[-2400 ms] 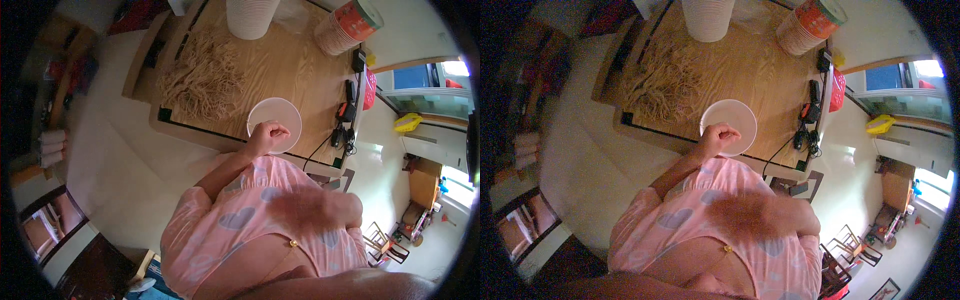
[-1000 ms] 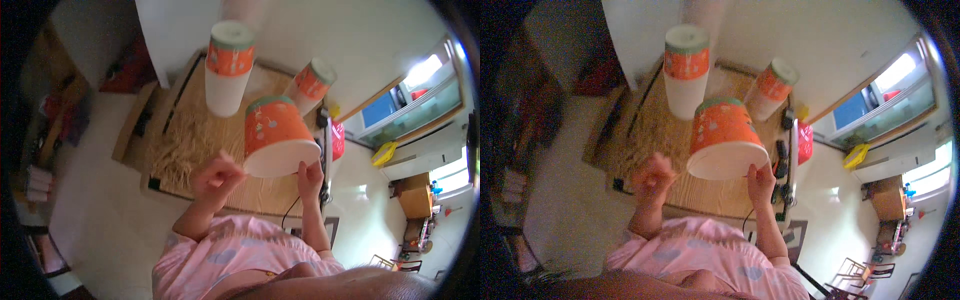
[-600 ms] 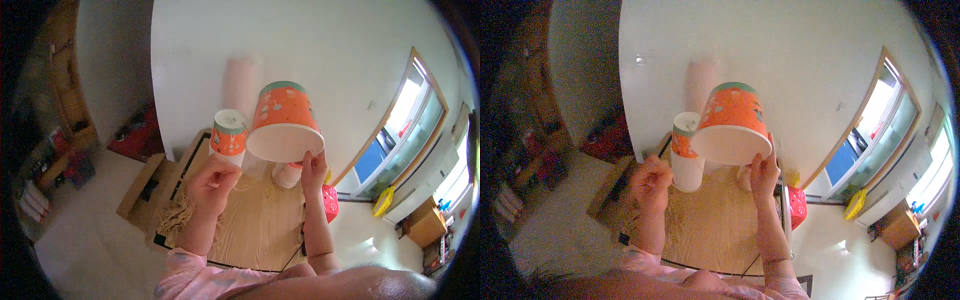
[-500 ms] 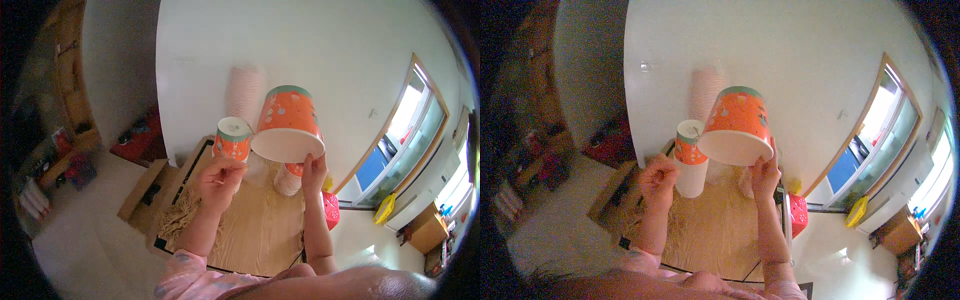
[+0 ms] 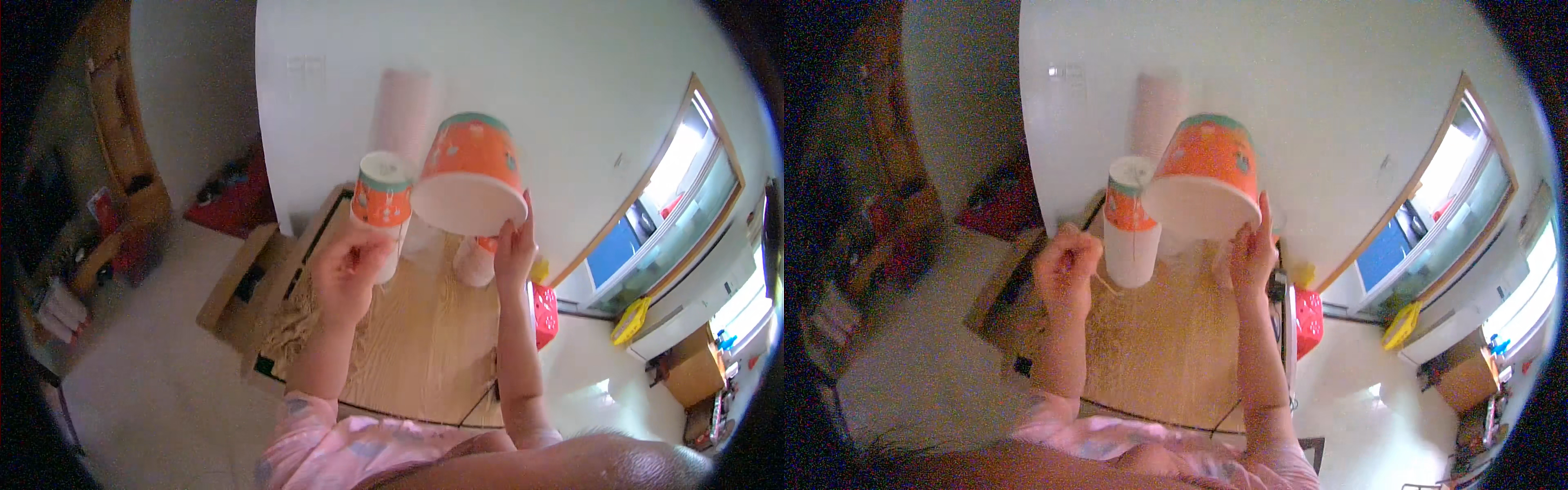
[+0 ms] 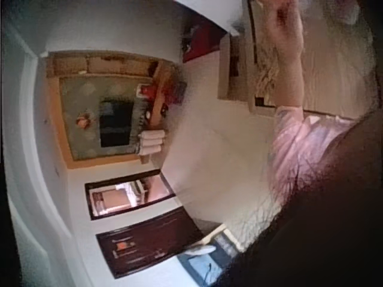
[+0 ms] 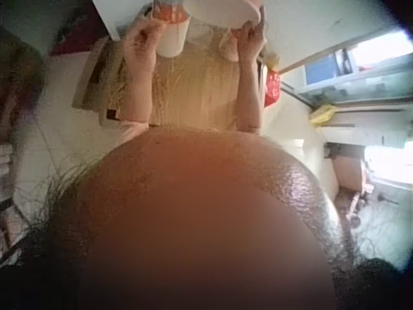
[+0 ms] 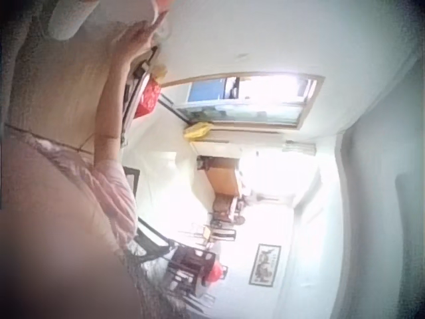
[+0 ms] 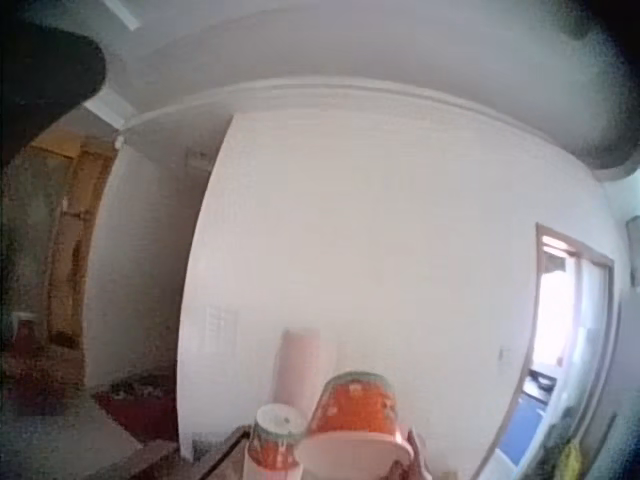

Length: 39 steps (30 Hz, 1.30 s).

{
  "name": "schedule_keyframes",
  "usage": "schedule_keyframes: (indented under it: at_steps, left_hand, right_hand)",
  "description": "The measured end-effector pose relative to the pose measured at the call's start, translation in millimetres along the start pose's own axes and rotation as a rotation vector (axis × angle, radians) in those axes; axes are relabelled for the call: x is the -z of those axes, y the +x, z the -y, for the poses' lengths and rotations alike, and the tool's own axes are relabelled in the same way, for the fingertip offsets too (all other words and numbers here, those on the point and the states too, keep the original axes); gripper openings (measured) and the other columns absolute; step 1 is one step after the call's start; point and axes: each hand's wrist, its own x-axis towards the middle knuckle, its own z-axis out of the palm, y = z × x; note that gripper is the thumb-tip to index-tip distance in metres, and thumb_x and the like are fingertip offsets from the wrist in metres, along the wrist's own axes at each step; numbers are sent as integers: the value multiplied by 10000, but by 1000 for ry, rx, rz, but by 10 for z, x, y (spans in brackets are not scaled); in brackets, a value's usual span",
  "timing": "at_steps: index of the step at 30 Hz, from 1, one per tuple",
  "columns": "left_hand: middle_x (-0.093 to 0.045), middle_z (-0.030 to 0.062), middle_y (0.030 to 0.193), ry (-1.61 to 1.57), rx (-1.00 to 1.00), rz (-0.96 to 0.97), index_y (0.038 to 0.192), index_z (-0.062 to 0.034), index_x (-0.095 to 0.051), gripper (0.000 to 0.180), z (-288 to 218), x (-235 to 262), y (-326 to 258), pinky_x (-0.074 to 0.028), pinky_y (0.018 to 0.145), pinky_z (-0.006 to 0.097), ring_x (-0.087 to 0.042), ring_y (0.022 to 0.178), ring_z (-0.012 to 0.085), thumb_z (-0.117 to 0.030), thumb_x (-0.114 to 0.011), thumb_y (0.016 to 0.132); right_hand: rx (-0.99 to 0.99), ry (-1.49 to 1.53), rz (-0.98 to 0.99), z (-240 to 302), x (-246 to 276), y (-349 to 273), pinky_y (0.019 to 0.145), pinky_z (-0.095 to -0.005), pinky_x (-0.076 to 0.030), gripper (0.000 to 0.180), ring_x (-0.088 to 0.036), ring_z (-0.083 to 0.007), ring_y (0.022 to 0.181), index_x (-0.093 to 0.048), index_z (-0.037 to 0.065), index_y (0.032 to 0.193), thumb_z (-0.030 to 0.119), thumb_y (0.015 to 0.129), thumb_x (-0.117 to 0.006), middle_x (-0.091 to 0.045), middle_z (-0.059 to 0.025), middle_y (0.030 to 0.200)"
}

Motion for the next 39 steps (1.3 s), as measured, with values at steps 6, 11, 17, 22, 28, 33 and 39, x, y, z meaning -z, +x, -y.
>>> schedule_keyframes:
  at_steps: [6,11,17,22,28,33,39]
  left_hand:
    - [-505,-5,667,36,27,-1,765,-46,-557,43,102,106,93,-312,459,189,-405,538,52,-32,-595,749]
    - [-518,-14,724,90,166,91,799,-1,-577,44,-54,93,107,-370,621,187,-460,671,49,25,-583,764]
    - [-514,-70,646,179,551,405,806,-59,-614,49,439,328,-534,-356,515,179,-413,569,13,-105,-610,791]
    - [-588,-22,646,411,904,629,772,-32,-631,85,998,555,-1843,-417,548,205,-494,581,36,-116,-639,757]
    - [-627,91,669,452,1001,620,760,-20,-636,126,1400,528,-2733,-468,584,278,-603,621,145,-130,-651,700]
    - [-637,125,704,561,1112,630,749,-3,-640,171,1440,504,-2842,-482,615,303,-625,662,186,-155,-669,677]
    - [-640,117,693,421,1124,552,745,-2,-647,175,1510,502,-2956,-482,613,298,-623,650,176,-157,-673,670]
  right_hand:
    - [52,27,-18,-159,-88,-18,567,-344,-469,472,-594,-255,638,-322,174,1310,126,855,-438,-599,-176,771]
    - [-140,-129,198,-142,11,-104,538,-379,-466,520,-596,-283,591,-338,146,1271,40,773,-448,-569,-179,665]
    - [-100,-351,675,-975,157,-1360,416,-385,-421,350,-516,-238,468,-459,57,1090,26,741,-465,-517,-135,569]
    - [-709,-208,924,-645,355,-2295,448,-323,-477,307,-600,-196,525,-469,47,1063,59,757,-496,-579,-141,616]
    - [-885,-183,909,-679,467,-2772,500,-310,-507,328,-622,-197,587,-461,34,1096,49,772,-503,-624,-146,709]
    - [-942,-25,865,-717,460,-2865,464,-289,-480,364,-592,-148,547,-445,48,1168,95,813,-510,-610,-89,672]
    - [-929,9,865,-870,483,-2993,495,-267,-477,339,-587,-139,559,-468,44,1152,152,835,-528,-615,-91,714]
